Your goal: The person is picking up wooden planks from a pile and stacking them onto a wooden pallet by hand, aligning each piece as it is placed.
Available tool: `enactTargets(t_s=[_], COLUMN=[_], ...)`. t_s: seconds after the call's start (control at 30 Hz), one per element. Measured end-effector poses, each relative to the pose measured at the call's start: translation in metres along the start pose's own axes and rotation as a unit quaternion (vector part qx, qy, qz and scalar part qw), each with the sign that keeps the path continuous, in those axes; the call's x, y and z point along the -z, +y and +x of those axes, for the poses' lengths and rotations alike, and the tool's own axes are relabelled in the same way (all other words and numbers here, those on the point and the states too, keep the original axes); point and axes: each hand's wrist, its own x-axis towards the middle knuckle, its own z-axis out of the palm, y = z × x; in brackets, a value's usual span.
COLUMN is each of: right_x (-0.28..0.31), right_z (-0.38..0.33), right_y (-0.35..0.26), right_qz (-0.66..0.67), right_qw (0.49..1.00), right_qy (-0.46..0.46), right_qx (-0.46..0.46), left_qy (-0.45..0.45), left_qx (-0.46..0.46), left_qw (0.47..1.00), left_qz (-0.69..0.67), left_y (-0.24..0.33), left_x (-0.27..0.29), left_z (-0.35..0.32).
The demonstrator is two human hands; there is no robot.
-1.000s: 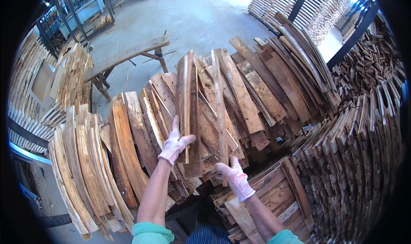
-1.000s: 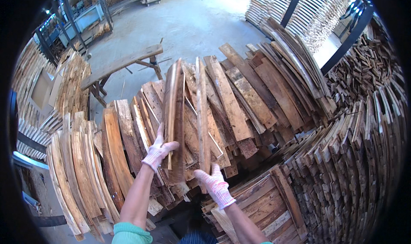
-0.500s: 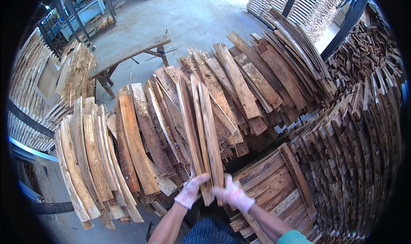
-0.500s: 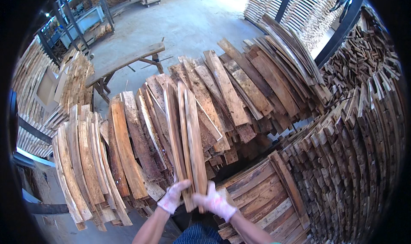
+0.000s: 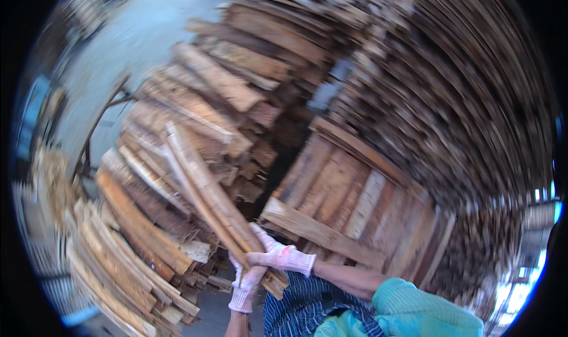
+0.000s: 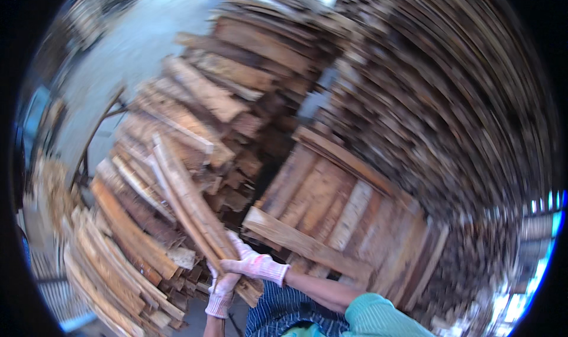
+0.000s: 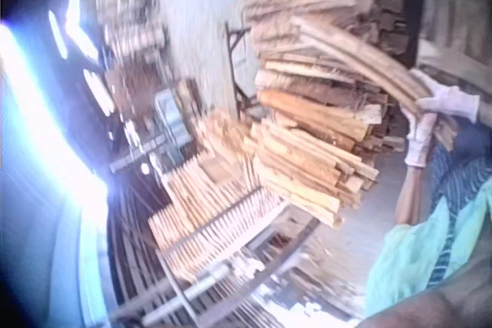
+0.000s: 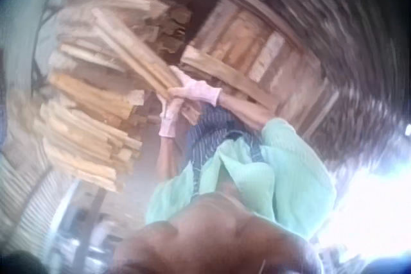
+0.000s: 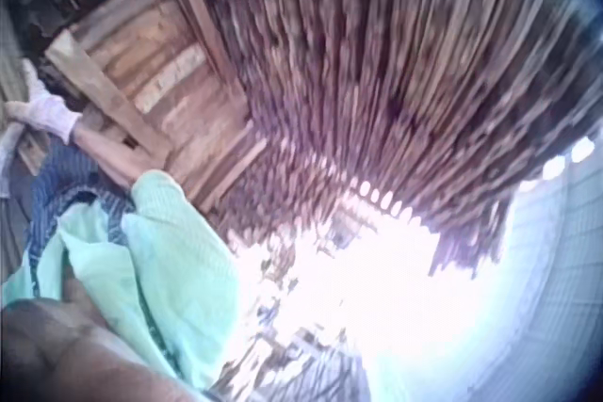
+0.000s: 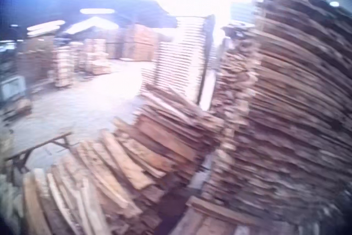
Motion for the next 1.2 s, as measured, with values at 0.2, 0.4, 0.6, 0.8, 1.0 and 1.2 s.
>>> enactTargets(t_s=[0.2,0.4,0.6,0.8,1.0,1.2], right_x=[0.029,0.046,0.057,0.108,0.22,0.283], right_z=[-0.126,-0.251,-0.365,-0.433,-0.401,-0.385], right_y=[0.026,0.051,0.075,0.112,0.177,0.236], right_qz=[0.034,0.197,0.269,0.29,0.256,-0.002], right_qw=[0.998,0.95,0.813,0.638,0.489,0.721], right_qy=[0.052,0.235,0.513,0.712,0.833,0.654], right_qx=[0.033,0.061,0.065,-0.05,-0.02,-0.23], left_qy=[-0.118,-0.245,-0.395,-0.409,-0.128,-0.139], left_qx=[-0.106,-0.176,-0.005,-0.108,-0.329,-0.253], left_qw=[0.987,0.953,0.916,0.868,0.61,0.467], left_qz=[0.021,0.001,0.068,0.259,0.709,0.836], left_y=[-0.04,-0.088,-0.114,-0.12,-0.123,-0.097], left_x=[-0.073,-0.168,-0.228,-0.217,-0.22,-0.294], left_z=[-0.051,-0.089,-0.119,-0.075,-0.005,0.016])
